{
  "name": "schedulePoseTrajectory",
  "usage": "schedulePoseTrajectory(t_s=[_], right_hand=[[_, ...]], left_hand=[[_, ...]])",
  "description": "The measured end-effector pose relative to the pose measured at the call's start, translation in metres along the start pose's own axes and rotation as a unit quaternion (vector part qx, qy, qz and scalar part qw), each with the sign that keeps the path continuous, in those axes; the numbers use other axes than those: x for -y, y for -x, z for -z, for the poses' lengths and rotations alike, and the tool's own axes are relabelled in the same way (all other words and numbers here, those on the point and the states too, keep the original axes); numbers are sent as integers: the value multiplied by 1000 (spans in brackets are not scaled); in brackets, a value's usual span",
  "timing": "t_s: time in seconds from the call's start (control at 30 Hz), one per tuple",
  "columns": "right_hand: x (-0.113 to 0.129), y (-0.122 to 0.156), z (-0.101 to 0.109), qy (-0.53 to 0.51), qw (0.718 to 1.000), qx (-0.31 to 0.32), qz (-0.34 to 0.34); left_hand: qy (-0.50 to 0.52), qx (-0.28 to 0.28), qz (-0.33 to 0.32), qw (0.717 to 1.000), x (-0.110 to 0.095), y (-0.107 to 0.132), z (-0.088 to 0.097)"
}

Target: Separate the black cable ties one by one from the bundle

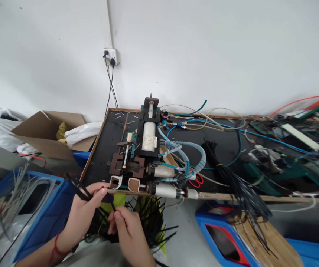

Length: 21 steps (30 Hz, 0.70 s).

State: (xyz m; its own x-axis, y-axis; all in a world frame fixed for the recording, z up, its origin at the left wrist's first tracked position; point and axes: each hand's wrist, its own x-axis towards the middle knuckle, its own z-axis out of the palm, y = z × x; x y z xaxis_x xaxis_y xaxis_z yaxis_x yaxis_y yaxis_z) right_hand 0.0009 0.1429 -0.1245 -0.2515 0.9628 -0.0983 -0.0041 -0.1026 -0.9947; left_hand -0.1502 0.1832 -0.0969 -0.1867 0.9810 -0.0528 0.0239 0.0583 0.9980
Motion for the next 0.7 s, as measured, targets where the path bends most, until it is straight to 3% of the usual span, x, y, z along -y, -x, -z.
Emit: schedulePoseTrajectory(t_s=[0.1,0.2,0.27,0.43,0.7], right_hand=[[-17,0,-13,-194,980,-52,-6],[-22,-8,-26,-402,912,-82,1],[-21,-15,-30,-476,876,-75,0],[-19,-26,-31,-545,836,-52,-20],[-17,-29,-35,-571,819,-39,-41]], left_hand=[[83,10,19,996,5,-1,0],[207,35,15,978,8,1,-2],[251,55,-11,966,9,2,-4],[281,86,-4,956,11,2,-4],[281,90,36,955,5,-1,-3]])
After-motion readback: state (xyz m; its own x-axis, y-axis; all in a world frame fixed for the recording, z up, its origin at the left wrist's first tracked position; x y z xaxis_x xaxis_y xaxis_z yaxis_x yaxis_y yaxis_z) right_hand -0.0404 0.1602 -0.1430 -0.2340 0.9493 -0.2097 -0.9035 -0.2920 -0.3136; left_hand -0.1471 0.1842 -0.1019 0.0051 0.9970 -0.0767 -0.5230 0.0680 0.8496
